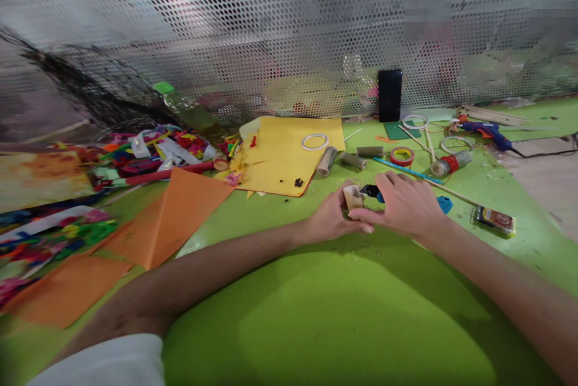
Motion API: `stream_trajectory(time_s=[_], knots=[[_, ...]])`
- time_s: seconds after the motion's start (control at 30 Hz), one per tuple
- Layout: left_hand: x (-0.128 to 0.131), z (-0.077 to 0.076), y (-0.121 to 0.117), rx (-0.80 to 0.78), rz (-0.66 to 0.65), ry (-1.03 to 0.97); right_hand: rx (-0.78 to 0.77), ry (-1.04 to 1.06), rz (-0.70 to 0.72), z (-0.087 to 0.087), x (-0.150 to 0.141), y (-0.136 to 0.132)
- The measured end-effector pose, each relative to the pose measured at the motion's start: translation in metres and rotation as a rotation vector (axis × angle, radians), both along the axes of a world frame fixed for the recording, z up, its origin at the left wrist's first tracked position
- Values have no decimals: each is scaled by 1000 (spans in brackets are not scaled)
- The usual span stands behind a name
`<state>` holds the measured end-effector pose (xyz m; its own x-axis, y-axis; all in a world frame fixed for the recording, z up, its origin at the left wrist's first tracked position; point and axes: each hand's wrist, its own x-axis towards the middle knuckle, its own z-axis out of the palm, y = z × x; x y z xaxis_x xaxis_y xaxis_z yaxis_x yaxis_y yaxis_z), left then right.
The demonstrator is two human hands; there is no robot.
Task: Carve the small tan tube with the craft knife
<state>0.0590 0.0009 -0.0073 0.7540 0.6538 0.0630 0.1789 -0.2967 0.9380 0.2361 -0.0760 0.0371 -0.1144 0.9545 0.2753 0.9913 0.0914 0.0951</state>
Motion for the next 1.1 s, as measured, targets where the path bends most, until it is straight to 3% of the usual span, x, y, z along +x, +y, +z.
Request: stream_trajectory(time_s=[0.23, 0.43, 0.77, 1.1], knots=[[-2, 1, -1, 63, -77, 2, -51, -14, 3, 2, -2, 0], [-6, 1, -2, 67, -281, -147, 34, -55, -19, 1, -5, -3], [-4, -1, 0, 143, -214, -68, 88, -67, -14, -10, 0, 3], [-5, 2, 3, 225, -365, -28, 46, -39, 49, -12, -2, 5]])
